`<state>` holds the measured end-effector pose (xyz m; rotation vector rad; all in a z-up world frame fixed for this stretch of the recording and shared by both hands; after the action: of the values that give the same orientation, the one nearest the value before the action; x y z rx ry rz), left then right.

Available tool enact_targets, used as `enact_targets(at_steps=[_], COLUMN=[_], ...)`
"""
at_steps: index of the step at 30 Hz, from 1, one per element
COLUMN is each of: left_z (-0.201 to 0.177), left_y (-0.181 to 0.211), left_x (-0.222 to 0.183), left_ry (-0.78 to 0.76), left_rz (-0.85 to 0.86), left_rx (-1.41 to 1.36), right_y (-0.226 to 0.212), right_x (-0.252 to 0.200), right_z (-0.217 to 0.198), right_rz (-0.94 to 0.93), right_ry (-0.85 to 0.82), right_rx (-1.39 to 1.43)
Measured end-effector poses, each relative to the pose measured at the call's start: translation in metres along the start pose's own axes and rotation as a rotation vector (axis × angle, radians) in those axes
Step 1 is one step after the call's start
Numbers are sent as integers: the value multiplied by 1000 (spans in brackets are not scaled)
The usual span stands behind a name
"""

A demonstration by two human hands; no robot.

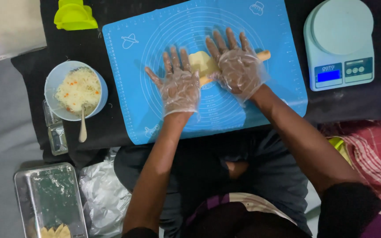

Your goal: A person is weighing small portions of dough and then flattening them into circles using their hands and a rolling pin on a silicone mat.

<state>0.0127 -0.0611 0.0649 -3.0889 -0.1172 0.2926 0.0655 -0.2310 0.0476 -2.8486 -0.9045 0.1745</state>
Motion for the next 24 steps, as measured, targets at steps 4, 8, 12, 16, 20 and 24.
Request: enact_targets(at_steps=[4, 8, 12, 16, 20, 24], left_z=[9, 15, -52, -41, -21, -37], left_y=[3, 7, 11, 8, 3, -5], left_x=[-18, -35, -71, -79, -70, -56], left_ry=[46, 3, -251, -208, -139, -87], left_rz=[63, 130, 145, 145, 79, 62], left_rx=[62, 161, -9, -17, -8, 11], right_y=[-4, -10, -40, -24, -21, -25], right_x=[-17, -41, -63, -74, -74, -59], right_z=[3, 6, -50, -32, -29, -42], right_rz=[-45, -105, 3, -20, 2, 56], right_ry=[32, 151, -85, 55, 148, 115], right_rx=[-53, -60, -63, 194, 238, 282])
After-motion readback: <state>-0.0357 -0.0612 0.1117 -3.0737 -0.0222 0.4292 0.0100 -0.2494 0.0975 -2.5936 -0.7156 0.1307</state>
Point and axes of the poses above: each hand's wrist, its own x-axis towards the middle knuckle, its own z-axis out of the palm, y = z × x, the point moved 3 cm from there along x, towards the middle knuckle, and after that the axes turned 4 degrees about x, right-handed, at the moved point
